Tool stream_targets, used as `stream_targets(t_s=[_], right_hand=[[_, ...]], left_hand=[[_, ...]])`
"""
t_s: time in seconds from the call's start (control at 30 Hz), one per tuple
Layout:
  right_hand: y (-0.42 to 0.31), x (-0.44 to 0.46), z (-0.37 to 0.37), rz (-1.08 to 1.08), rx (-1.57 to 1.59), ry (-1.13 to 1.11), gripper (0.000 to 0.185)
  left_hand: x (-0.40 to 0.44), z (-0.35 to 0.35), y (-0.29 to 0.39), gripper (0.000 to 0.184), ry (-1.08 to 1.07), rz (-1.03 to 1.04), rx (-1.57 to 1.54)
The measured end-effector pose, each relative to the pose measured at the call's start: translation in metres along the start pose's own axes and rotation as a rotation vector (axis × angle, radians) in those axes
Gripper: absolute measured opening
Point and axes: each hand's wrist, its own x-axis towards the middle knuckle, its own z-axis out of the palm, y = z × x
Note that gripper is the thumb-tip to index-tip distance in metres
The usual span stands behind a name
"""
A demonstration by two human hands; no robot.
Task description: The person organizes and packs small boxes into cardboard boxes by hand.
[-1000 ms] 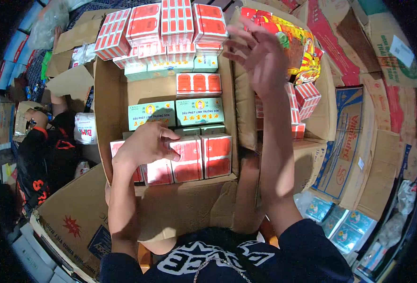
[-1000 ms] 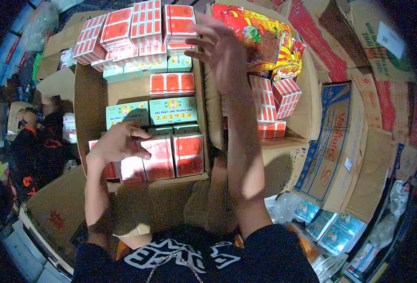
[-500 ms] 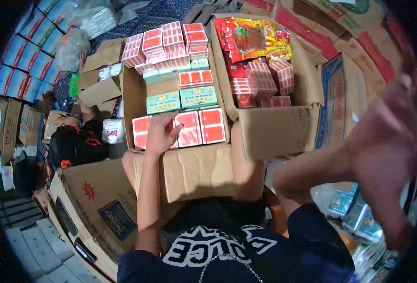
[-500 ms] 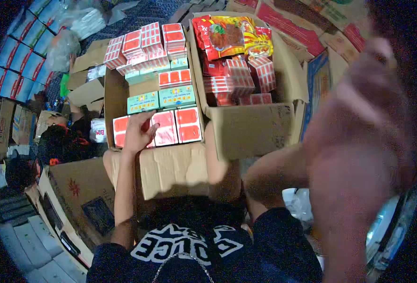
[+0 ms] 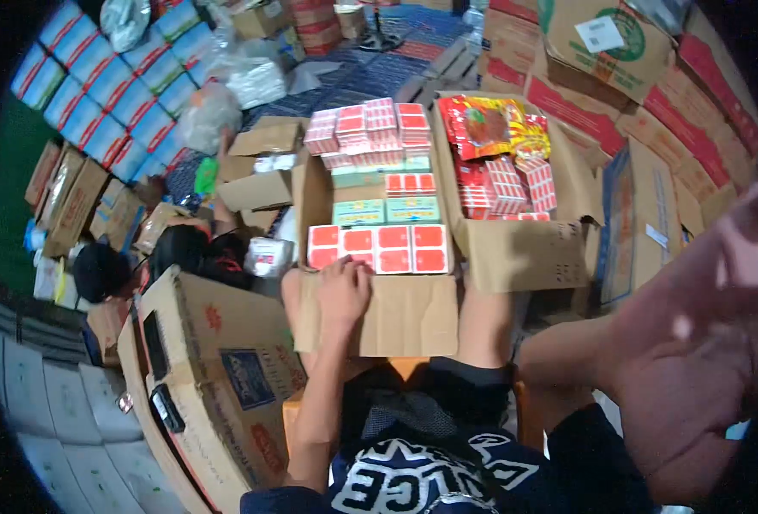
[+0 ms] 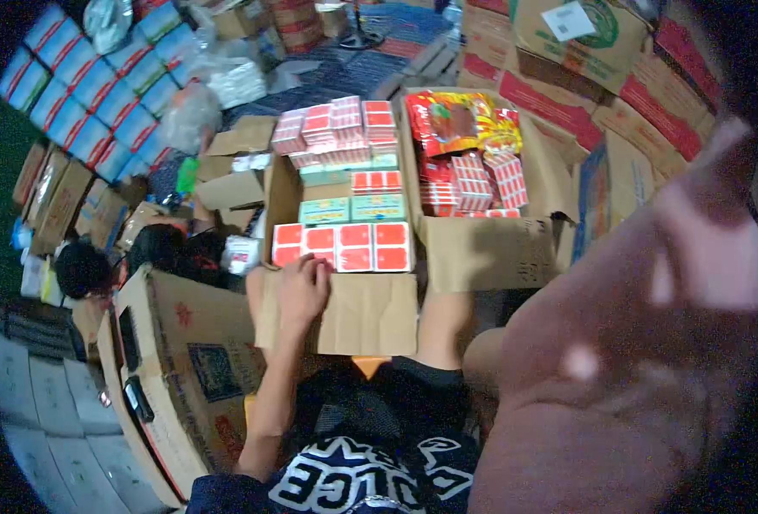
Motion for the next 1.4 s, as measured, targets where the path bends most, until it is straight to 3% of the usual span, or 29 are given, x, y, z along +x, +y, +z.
stream_targets(t_s=[0.3,0.4,0.57,0.67,0.83,1.2,1.4], right_hand=[[0.001,0.026,0.050,-0.084,-0.037,-0.094,0.089],[0.003,0.033,0.059,-0.078,-0.070,-0.117,0.089],[0.015,0.039,0.065,-0.058,-0.119,-0.137,0.087],[0.028,0.038,0.067,-0.051,-0.158,-0.138,0.087],[0.065,0.029,0.073,-0.018,-0.192,-0.116,0.086],[0.187,0.017,0.098,0.078,-0.130,-0.181,0.083],[0.230,-0.005,0.112,0.121,-0.104,-0.206,0.082]], left_hand=[[-0.008,-0.004,0.009,0.029,-0.048,-0.051,-0.003],[-0.017,-0.009,0.017,0.037,-0.294,-0.007,-0.115],[-0.063,-0.012,0.026,0.049,-0.159,0.121,-0.091],[-0.079,-0.031,0.027,0.060,-0.379,0.110,-0.218],[-0.091,-0.034,0.020,0.061,-0.399,0.128,-0.270],[-0.090,-0.036,0.001,0.055,-0.383,0.184,-0.348],[-0.070,-0.069,-0.017,0.049,-0.074,-0.100,-0.270]])
